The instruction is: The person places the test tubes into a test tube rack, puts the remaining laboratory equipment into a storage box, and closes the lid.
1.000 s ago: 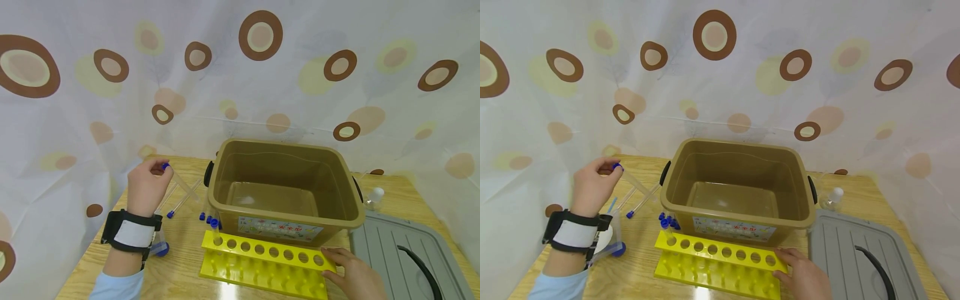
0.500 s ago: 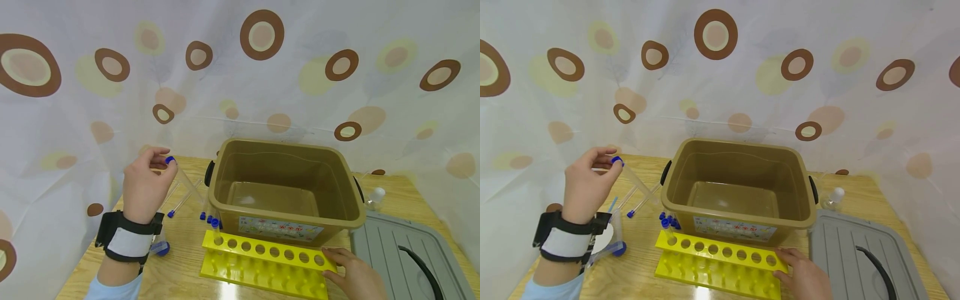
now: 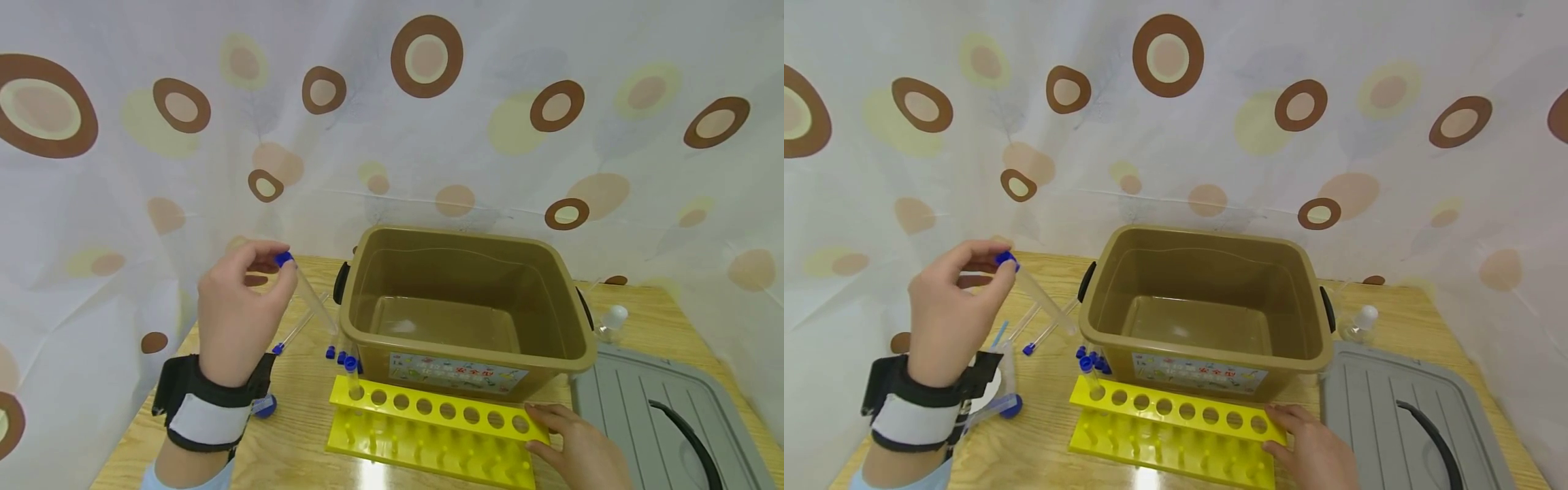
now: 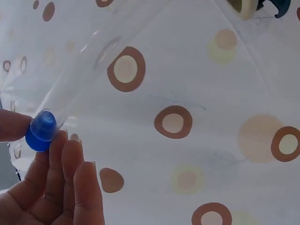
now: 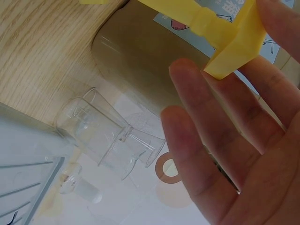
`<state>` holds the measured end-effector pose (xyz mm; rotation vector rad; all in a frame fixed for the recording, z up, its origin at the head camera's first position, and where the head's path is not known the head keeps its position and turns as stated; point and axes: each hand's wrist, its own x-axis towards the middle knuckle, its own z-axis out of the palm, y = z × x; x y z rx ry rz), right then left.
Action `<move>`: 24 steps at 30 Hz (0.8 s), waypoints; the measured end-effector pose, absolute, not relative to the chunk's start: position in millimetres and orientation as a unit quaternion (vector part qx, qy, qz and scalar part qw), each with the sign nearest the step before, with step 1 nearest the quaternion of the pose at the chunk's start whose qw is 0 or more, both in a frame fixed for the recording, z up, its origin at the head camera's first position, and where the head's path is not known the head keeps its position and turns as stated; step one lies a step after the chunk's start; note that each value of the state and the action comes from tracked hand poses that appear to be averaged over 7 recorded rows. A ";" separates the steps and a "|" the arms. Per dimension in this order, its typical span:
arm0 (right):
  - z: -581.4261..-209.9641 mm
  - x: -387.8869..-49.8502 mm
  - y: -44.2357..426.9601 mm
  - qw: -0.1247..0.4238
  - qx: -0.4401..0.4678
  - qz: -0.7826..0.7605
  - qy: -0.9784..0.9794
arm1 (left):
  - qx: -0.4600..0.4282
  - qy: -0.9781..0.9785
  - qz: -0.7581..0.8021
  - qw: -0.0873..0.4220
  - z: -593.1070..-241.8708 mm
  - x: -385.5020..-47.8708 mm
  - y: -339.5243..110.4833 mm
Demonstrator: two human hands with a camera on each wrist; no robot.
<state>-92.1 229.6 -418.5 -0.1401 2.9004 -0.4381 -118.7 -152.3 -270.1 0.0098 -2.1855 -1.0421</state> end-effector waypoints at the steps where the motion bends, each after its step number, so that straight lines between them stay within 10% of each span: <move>1: -418.4 -92.2 229.5 0.103 -0.047 -0.147 0.983 | -0.004 -0.841 -0.406 0.358 -269.3 -116.5 -150.6; 24: -420.3 -90.7 230.2 0.095 -0.044 -0.152 0.983 | -0.136 -0.839 -0.394 0.349 -274.1 -97.5 -108.4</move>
